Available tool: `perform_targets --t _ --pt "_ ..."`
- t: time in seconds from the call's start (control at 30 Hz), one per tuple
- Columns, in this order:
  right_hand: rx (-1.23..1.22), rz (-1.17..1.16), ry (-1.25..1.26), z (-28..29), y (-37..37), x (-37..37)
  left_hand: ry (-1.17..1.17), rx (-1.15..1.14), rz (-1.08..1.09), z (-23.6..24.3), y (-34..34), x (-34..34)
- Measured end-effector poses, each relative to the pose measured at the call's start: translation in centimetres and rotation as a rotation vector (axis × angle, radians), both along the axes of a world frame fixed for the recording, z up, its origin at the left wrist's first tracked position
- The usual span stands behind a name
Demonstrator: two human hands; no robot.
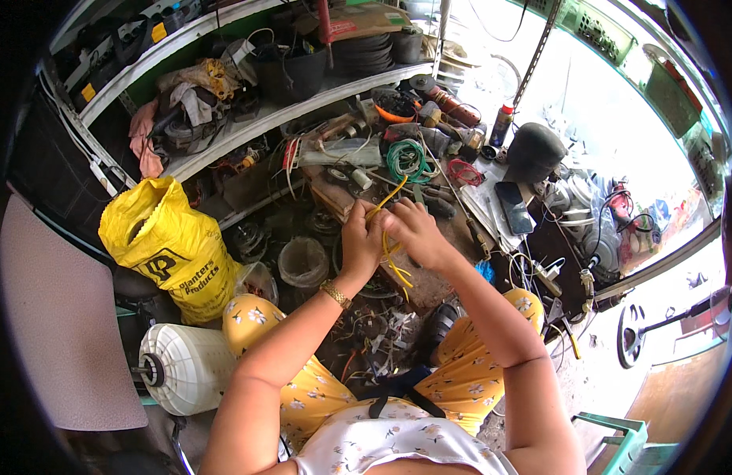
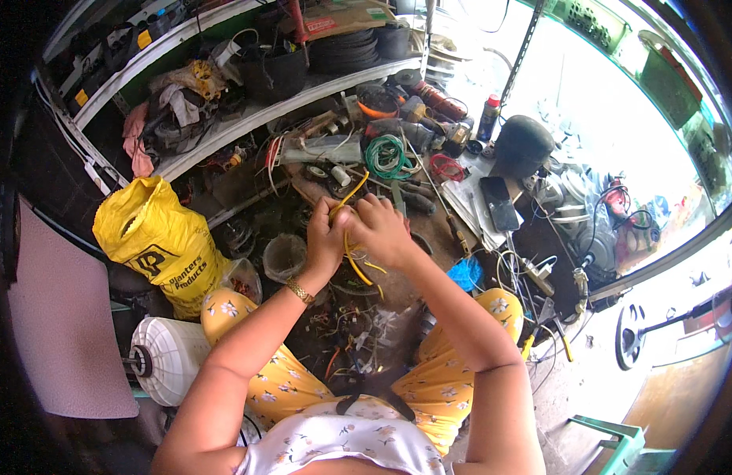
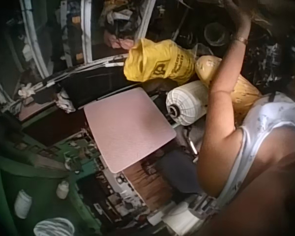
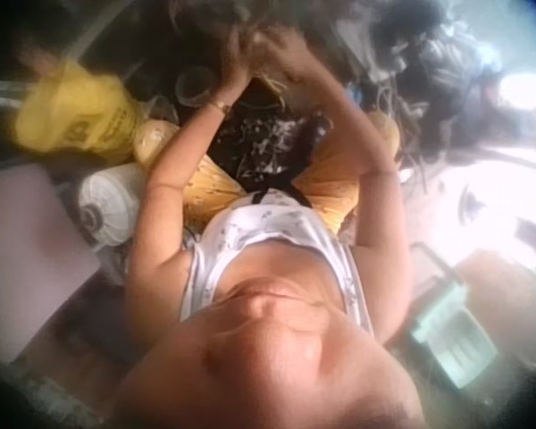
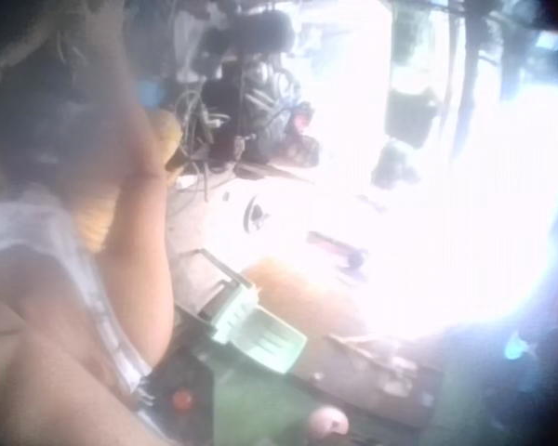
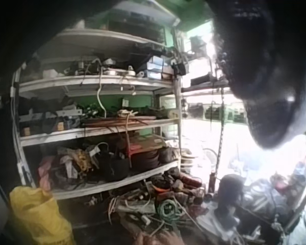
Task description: The person strips the insulation from the end of a yellow electrical wire by hand using a small blade. They repeatedly score the outer coating and pull it away to expose the copper strands, working on multiple wires in a workspace.
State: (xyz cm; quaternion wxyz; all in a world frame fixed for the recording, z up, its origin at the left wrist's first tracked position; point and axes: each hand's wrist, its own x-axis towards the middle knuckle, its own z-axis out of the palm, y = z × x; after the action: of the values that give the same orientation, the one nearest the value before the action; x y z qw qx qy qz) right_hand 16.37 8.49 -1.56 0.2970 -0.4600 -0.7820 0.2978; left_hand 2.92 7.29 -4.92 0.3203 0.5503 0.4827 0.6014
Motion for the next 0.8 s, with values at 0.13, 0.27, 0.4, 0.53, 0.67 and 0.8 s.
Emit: perform_targets --t 0.13,0.27,0.4,0.53,0.67,0.8 --pt "0.007 0.118 0.324 -0.7 -0.5 -1.1 -0.298 -0.163 -0.155 -0.1 0.7 -0.5" --pt "0.328 -0.044 0.252 0.3 -0.8 -0.8 -0.563 -0.315 -0.287 1.1 0.7 -1.8" --pt "0.569 -0.201 -0.119 2.1 -2.4 -1.4 -0.618 -0.283 -0.083 1.1 0.7 -2.1" --pt "0.471 -0.197 -0.224 1.9 -3.1 -2.5 -0.634 -0.152 -0.016 1.1 0.4 -1.6" --pt "0.225 -0.156 0.123 -2.2 -0.1 -1.5 -0.525 -0.171 -0.164 1.7 -0.1 -1.1" --pt "0.055 -0.110 0.003 -1.9 0.0 -0.9 -0.135 -0.099 -0.233 0.8 0.2 -1.5"
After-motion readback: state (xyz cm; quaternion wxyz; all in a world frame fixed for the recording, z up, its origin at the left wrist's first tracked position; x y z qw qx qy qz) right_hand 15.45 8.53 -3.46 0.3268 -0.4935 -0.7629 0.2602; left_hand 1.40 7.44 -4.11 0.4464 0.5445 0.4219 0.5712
